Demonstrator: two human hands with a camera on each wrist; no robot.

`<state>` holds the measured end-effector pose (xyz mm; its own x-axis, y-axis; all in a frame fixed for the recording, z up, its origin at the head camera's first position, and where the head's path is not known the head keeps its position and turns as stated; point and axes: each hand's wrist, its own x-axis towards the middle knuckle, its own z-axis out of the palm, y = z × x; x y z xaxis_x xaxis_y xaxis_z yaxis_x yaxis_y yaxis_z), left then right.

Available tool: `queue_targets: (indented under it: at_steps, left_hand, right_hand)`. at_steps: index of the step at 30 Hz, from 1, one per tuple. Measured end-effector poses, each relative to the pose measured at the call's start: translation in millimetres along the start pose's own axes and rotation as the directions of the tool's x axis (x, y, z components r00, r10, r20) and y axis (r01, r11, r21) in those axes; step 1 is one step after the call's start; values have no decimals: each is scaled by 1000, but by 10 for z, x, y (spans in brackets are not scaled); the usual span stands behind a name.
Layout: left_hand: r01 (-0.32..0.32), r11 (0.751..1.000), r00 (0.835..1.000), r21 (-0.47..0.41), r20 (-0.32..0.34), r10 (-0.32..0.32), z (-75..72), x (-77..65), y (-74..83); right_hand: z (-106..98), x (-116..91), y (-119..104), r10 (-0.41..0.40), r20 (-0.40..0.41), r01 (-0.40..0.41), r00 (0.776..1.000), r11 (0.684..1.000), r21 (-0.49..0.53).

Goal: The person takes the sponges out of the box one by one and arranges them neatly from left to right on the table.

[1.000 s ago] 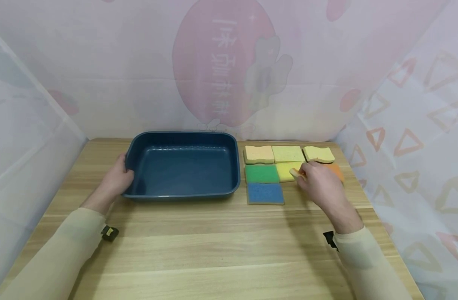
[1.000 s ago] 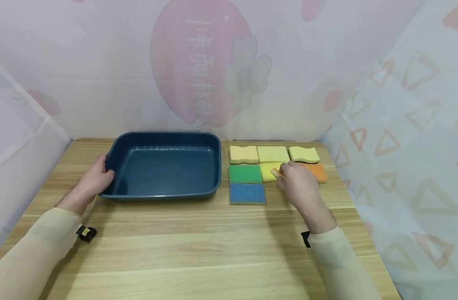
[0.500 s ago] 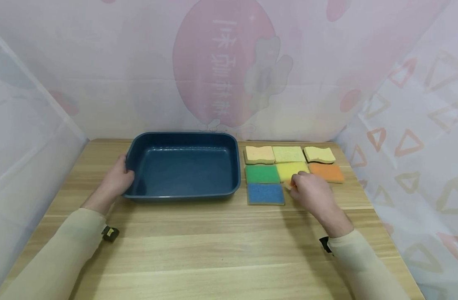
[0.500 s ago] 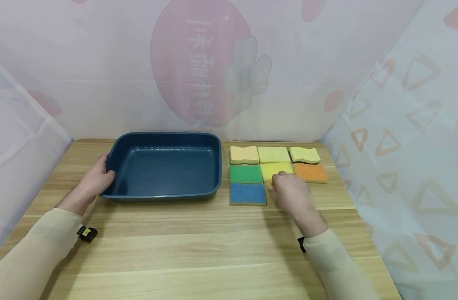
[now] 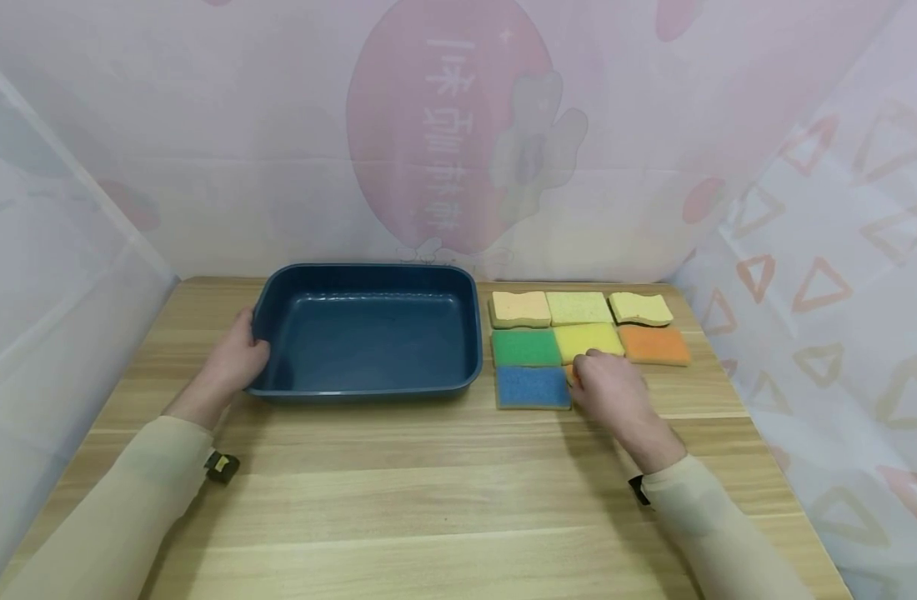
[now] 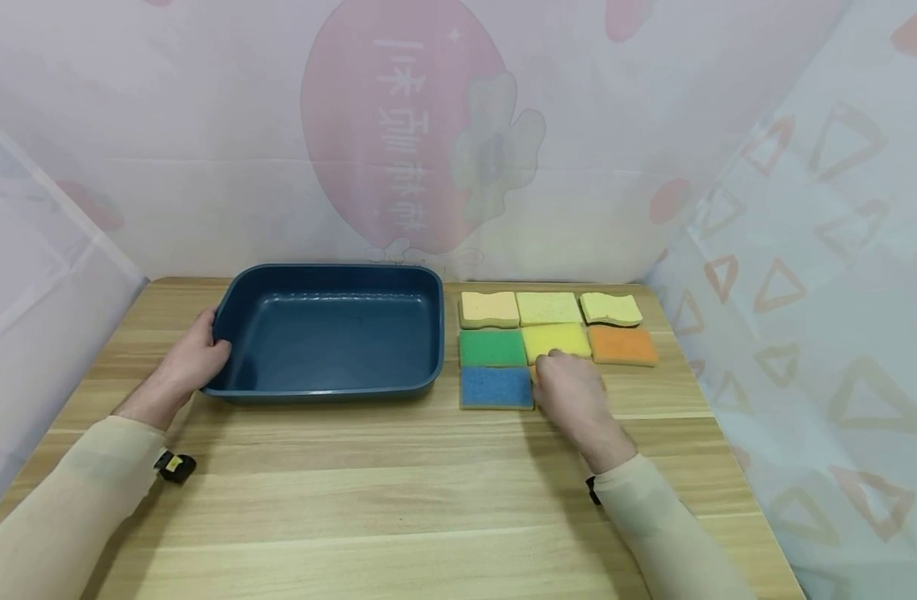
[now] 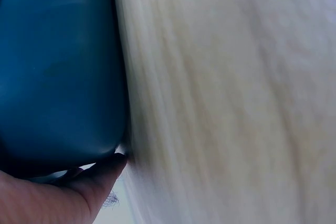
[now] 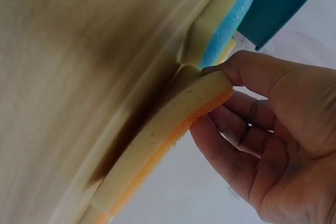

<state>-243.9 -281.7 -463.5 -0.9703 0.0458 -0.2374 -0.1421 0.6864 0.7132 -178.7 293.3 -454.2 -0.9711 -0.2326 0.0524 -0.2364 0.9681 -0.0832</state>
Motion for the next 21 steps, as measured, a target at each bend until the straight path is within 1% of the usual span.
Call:
queue_targets:
  at_steps: [10,16,18,19,21]
  left_hand:
    - [5,1000,1000,-4,3,-5,1,-1,30]
    - [12,1000,1000,-25,11,-11,-21,-2,12]
    - [9,998,1000,-65,17,-8,-28,19,-39]
    - [12,997,1000,-80,21,-11,-31,56,-98]
    - [31,995,1000,-100,-1,-31,-7,180,-271]
  right_hand:
    - [77,16,-42,55,-25,-55,998,998,22]
    - [119,31,-57,77,-60,-74,995,996,49]
    - [123,34,-67,89,-61,-84,994,994,76]
    - [123,33,-73,97,-61,-92,993,992,90]
    - [115,39,-82,115,-55,-108,992,987,119]
